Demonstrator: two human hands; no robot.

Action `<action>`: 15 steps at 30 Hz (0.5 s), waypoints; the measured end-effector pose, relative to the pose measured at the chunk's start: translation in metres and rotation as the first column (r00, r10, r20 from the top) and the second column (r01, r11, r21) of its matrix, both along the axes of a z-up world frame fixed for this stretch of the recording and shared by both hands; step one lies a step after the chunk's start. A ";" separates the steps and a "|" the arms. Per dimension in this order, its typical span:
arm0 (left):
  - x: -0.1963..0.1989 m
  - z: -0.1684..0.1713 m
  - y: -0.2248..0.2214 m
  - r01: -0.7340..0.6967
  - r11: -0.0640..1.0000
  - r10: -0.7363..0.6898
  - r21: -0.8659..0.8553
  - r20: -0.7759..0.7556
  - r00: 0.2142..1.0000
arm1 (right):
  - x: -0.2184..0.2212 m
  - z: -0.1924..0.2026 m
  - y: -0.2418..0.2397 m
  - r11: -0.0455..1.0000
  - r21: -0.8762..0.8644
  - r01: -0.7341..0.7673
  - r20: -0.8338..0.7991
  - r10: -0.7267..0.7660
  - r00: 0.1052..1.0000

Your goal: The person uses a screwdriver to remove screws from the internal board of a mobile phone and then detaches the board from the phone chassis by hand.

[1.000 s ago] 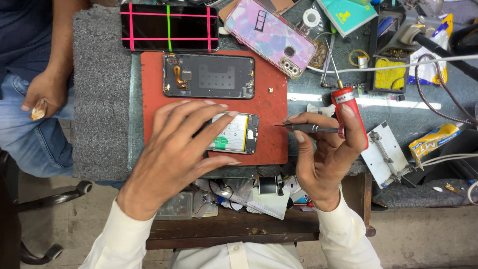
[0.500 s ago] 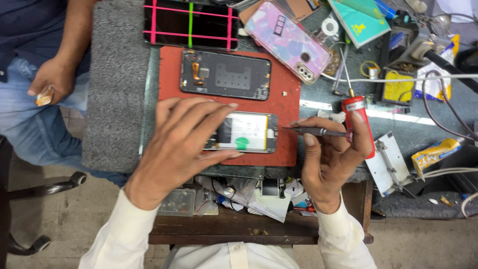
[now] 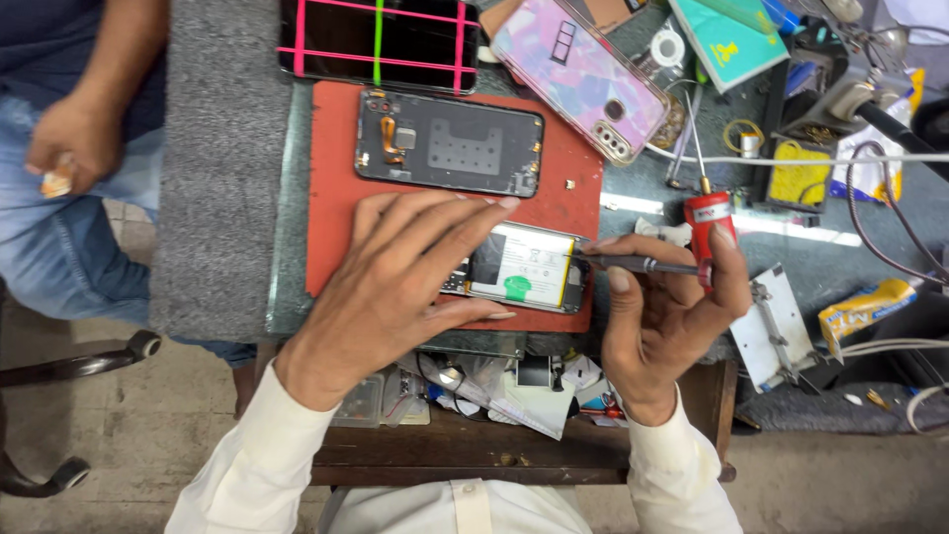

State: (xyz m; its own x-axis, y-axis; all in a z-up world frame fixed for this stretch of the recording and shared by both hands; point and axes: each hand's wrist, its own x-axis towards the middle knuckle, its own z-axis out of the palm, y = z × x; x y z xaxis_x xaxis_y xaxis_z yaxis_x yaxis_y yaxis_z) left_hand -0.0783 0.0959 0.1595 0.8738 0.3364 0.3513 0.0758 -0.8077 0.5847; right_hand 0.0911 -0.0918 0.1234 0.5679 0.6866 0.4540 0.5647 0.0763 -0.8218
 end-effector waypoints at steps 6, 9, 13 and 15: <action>-0.006 0.003 0.010 -0.004 0.998 0.004 -0.055 -0.001 1.000 | -0.012 0.021 0.012 0.998 -0.036 -0.056 0.041 0.058 0.998; -0.008 0.002 0.010 -0.005 0.998 0.004 -0.057 -0.025 1.000 | -0.013 0.032 0.023 0.984 -0.073 -0.162 0.107 0.170 0.980; -0.009 0.002 0.010 0.000 0.996 0.001 -0.089 0.012 1.000 | -0.017 0.036 0.043 0.936 -0.061 -0.346 0.060 0.350 0.935; -0.011 0.001 0.011 0.006 0.994 -0.003 -0.107 0.024 1.000 | -0.019 0.035 0.050 0.938 -0.098 -0.333 0.129 0.344 0.930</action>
State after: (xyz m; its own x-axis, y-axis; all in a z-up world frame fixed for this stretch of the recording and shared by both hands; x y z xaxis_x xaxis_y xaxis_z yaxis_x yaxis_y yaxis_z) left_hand -0.0889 0.1065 0.1605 0.8672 0.3695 0.3338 0.0577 -0.7404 0.6697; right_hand 0.0721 -0.0414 0.1588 0.2295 0.8611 0.4537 0.6268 0.2259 -0.7457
